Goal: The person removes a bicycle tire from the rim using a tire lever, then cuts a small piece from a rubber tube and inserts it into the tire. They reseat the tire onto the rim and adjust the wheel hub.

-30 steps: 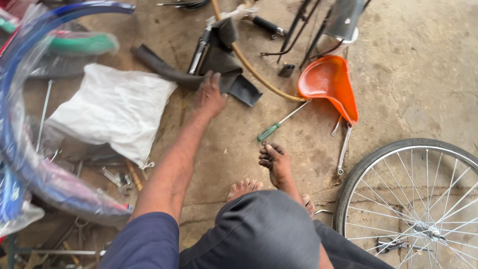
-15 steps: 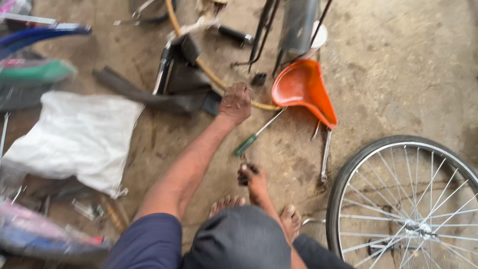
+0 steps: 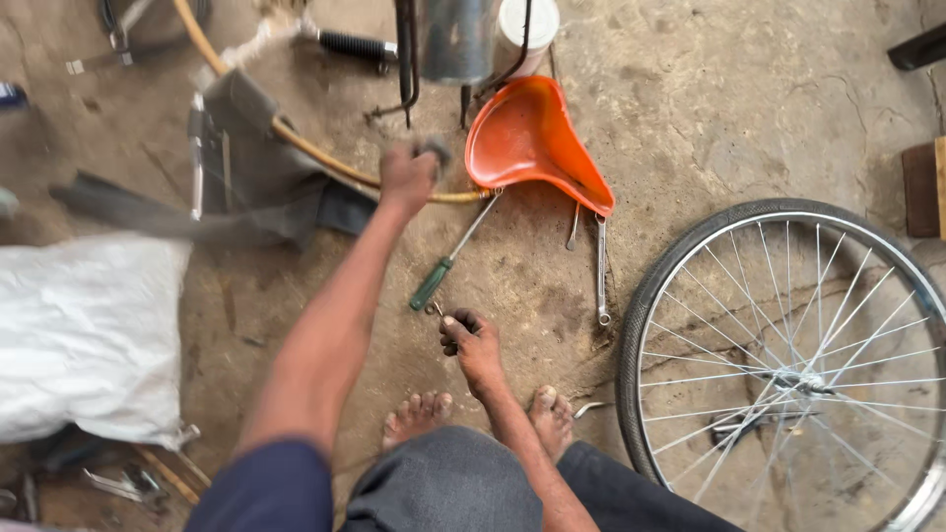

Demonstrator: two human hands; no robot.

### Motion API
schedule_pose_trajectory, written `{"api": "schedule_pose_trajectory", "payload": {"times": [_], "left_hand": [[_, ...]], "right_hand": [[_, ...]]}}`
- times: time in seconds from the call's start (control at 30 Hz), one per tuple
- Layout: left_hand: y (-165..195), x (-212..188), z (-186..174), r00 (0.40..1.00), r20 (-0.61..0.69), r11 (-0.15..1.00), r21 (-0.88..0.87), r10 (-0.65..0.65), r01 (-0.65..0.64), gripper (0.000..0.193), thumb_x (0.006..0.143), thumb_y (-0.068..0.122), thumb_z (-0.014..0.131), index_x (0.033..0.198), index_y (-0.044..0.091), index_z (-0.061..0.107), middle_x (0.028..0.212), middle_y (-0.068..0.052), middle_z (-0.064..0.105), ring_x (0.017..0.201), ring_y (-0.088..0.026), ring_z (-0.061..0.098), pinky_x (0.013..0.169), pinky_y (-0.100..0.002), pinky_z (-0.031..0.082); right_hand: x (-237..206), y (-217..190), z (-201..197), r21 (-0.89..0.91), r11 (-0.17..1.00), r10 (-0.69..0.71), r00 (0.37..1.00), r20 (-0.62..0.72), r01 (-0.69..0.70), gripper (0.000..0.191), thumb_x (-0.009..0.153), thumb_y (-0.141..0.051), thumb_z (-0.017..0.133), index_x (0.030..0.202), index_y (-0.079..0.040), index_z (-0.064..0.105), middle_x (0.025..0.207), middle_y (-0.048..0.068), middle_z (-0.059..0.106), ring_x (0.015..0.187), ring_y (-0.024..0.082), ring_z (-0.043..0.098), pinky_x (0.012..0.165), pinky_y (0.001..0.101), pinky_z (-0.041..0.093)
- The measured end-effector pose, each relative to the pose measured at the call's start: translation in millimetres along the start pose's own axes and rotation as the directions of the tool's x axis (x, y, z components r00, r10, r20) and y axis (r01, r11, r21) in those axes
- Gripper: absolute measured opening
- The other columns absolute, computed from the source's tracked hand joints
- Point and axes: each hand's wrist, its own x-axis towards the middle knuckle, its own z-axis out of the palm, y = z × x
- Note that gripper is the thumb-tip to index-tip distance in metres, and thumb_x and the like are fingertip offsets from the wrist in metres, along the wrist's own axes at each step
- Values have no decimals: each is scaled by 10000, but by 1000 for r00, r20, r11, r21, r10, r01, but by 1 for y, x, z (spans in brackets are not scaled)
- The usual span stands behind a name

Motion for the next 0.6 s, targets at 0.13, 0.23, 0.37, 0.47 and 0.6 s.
{"api": "schedule_pose_trajectory", "payload": {"times": [0.13,0.23,0.37,0.47,0.6], "left_hand": [[8,-91,-24,899,437,199,-884,31,423,304,791,216,542,996,36,676,879,-178,718,703,-282,684,659,-416,580],[16,-150,-30,867,490,21,-871,96,490,432,831,307,549,1040,-40,699,886,-189,709,682,-273,662,624,-390,545],[33,-183,-35,867,443,65,-895,226,441,461,853,303,549,1087,-62,705,868,-175,699,683,-256,645,606,-379,521],[53,-194,-42,868,408,139,-913,282,384,323,880,250,531,1052,14,669,882,-162,696,704,-267,642,634,-395,524],[97,-207,-60,907,275,375,-915,319,146,310,931,300,534,1032,31,649,859,-114,686,718,-233,662,622,-402,547]], "right_hand": [[3,-37,7,-3,996,-84,996,-24,84,224,940,-118,677,1130,-4,711,877,81,726,715,161,662,651,316,572],[-4,-85,8,159,955,-257,966,22,250,223,936,-67,693,1138,26,705,926,109,735,766,184,691,704,334,594],[-30,-160,9,156,901,-429,886,174,405,249,949,-71,698,1180,20,684,994,122,732,843,185,711,751,334,608],[-46,-217,22,-213,805,-455,807,377,553,282,924,-93,715,1185,6,685,1011,90,741,827,148,699,712,301,600],[-69,-291,55,-512,554,-371,746,554,656,187,981,-123,712,1116,1,750,883,104,742,744,142,666,675,283,560]]}}
